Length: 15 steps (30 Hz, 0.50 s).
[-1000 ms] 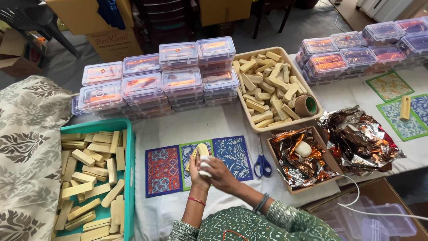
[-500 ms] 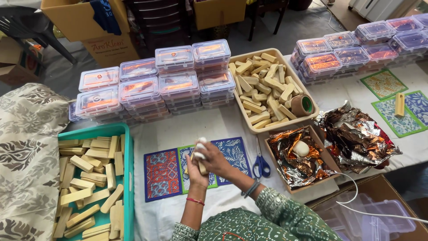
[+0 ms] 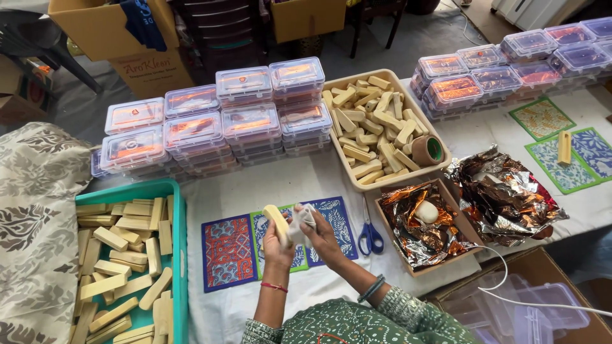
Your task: The person wipes a wooden block with a white cloth, then places it on a patterned mat. They pick up a sheet of metallic foil, fold it over the block, and wrap it tightly. The wrapped block is placed on the mat, and the process is repeated with another block.
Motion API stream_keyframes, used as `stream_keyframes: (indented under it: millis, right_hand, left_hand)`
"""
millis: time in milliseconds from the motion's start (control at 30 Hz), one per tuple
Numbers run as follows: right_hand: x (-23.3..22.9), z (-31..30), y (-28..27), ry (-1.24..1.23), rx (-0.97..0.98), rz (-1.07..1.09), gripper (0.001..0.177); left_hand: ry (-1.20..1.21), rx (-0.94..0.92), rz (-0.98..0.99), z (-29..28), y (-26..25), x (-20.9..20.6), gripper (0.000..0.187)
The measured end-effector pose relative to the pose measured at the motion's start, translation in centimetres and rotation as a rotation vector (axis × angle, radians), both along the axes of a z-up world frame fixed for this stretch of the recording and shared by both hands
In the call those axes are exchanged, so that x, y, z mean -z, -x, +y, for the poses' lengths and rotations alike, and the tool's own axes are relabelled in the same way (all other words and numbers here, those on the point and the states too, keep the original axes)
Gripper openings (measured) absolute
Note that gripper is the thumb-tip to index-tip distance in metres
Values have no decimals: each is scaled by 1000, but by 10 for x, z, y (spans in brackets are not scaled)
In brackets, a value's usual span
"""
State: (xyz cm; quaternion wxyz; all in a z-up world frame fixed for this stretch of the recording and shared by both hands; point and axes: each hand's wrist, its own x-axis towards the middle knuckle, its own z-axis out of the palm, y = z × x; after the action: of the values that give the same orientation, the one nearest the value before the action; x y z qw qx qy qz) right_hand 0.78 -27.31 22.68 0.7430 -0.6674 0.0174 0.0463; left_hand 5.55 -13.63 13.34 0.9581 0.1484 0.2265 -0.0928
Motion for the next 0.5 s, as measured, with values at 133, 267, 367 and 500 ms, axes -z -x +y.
stream_keyframes:
  millis: [133, 267, 367, 500]
  right_hand:
    - [-15, 15, -1, 49, -139, -218, 44]
    - [-6, 25, -18, 815, -123, -676, 44]
    - [-3, 29, -42, 776, -69, -556, 44]
    - [-18, 34, -58, 547, 0, -297, 45]
  left_hand:
    - [124, 84, -110, -11, 9, -9, 43]
    - [162, 71, -168, -14, 15, -9, 44]
    - [137, 90, -7, -17, 22, -28, 42]
    - [-1, 117, 5, -19, 19, -28, 38]
